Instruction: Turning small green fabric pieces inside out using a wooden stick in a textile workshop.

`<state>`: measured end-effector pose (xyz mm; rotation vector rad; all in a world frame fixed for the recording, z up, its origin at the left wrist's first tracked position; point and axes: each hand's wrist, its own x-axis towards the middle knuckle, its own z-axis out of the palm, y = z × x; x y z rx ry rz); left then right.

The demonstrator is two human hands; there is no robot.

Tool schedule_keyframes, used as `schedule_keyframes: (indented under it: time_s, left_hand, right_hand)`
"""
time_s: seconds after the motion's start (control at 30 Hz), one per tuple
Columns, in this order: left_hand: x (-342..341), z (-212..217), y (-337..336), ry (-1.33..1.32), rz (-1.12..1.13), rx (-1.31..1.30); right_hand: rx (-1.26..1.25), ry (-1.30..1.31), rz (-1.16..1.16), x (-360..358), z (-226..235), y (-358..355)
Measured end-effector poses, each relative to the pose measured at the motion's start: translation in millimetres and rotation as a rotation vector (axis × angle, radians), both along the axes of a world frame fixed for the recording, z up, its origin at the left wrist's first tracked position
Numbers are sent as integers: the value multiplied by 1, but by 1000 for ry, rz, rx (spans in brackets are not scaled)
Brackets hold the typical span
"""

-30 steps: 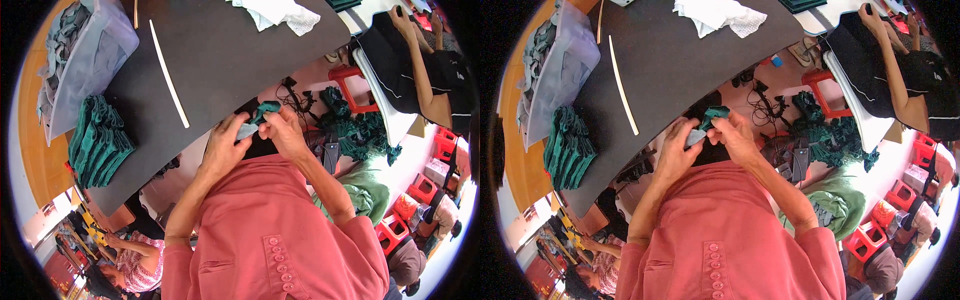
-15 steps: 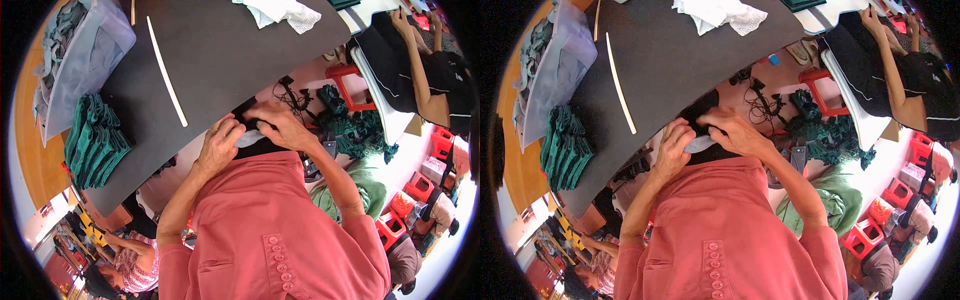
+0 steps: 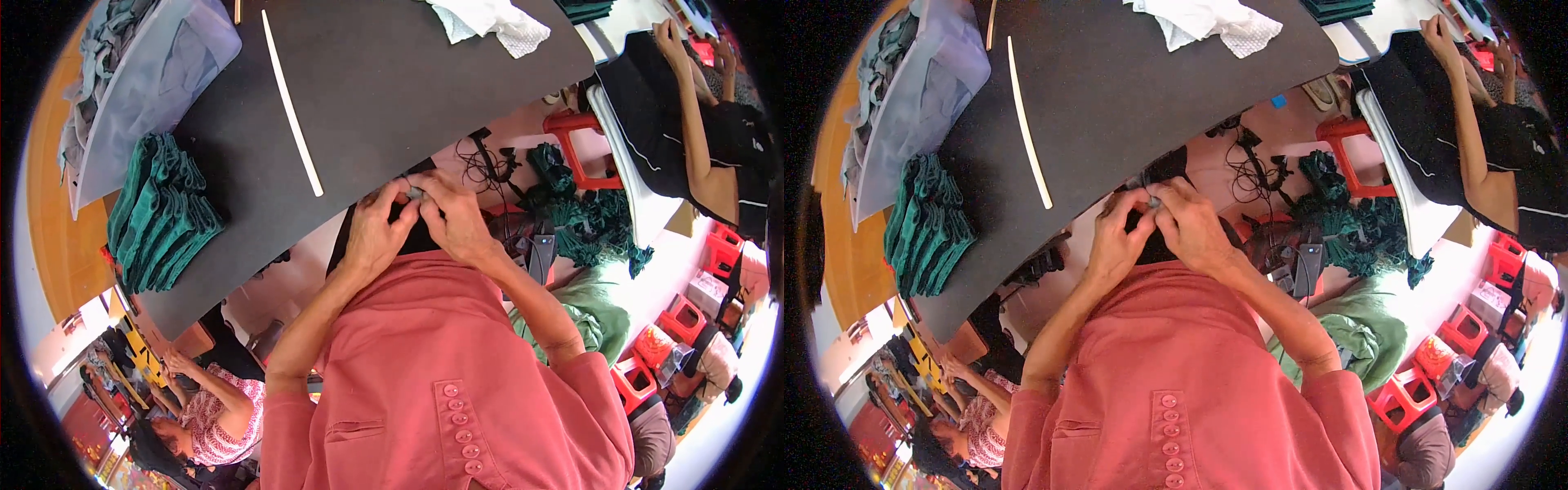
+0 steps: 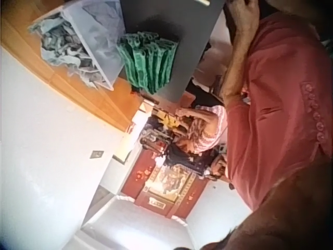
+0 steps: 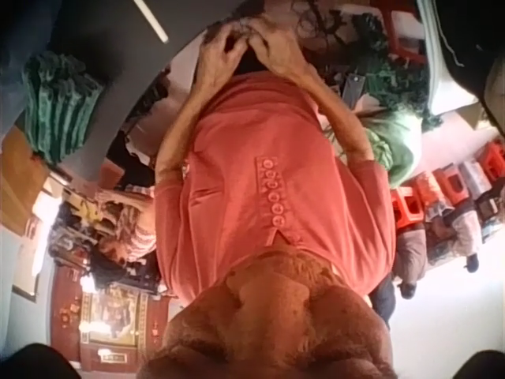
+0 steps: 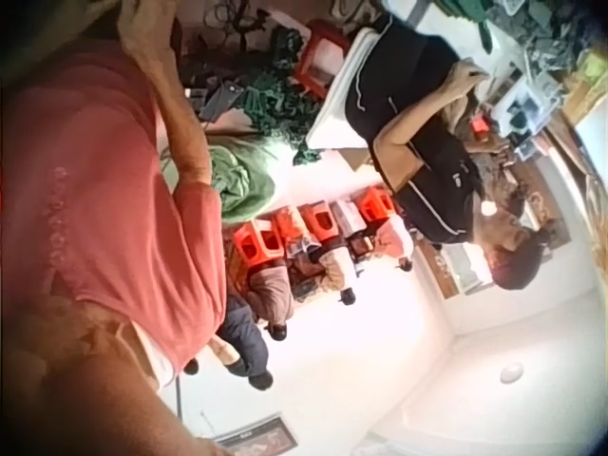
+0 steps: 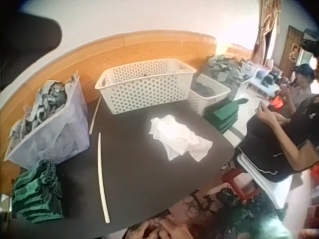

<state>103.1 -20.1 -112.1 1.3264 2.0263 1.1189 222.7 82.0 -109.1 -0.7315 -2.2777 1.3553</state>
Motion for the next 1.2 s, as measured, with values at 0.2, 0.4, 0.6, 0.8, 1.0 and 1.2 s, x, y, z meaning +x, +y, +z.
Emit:
schedule_keyframes:
  time_s: [0.2, 0.4, 0.6, 0.8, 1.0, 1.2]
  left_hand:
    - [-6, -28, 1, -998, 277, -176]
    - [-1, -34, 13, -1200, 176, -25]
    - [6, -19, 21, -312, 38, -228]
    - [7, -25, 20, 28, -66, -66]
    - [3, -21, 23, -529, -82, -215]
    - [9, -2, 9, -444, 151, -144]
  right_hand:
    - [49, 125, 8, 1, -2, 1]
    - [5, 241, -31, 0, -9, 0]
    - [-284, 252, -174, 6, -35, 0]
    - [-262, 307, -190, 9, -46, 2]
    - [-334, 462, -129, -1, -26, 6]
    - [-368, 494, -60, -5, -15, 8]
